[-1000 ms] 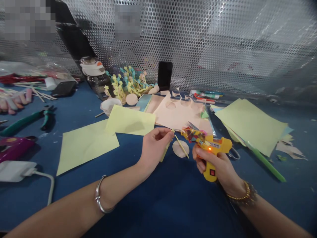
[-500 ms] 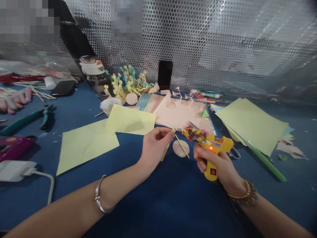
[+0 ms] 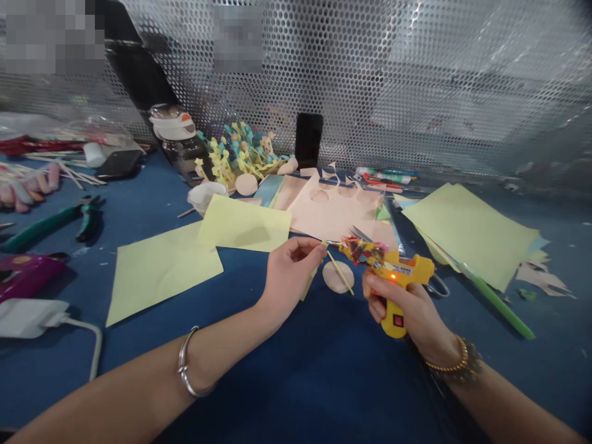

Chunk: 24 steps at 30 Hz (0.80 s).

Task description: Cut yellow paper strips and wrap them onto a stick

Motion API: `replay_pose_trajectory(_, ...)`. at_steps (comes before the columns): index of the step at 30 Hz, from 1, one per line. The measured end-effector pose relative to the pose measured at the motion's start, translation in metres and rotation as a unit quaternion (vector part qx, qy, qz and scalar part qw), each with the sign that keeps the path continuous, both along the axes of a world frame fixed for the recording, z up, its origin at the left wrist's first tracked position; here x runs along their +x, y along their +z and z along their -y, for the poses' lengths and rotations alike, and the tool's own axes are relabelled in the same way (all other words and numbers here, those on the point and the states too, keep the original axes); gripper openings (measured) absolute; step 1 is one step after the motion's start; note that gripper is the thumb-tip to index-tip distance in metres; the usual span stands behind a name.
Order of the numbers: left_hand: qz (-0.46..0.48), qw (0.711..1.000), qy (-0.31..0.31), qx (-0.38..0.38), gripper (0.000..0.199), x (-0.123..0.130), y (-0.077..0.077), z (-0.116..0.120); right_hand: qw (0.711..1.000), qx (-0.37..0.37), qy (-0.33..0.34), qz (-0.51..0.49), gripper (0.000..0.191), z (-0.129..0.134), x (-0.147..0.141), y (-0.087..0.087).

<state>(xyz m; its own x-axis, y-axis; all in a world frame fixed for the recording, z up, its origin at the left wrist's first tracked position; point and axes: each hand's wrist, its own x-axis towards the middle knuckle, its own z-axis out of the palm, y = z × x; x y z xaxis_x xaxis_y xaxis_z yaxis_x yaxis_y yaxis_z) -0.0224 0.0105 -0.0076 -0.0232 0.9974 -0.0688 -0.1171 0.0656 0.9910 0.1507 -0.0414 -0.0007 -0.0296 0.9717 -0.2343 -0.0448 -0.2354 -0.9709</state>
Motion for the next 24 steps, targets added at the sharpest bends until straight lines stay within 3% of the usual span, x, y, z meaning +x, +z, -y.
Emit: replay_pose_trajectory(24,-0.002,1.0,-0.001,0.009,0.016,0.0009,-0.0001,0.0007,1.0,0.003,-0.002,0.011,0.037,0.0007,0.0002,0.0008)
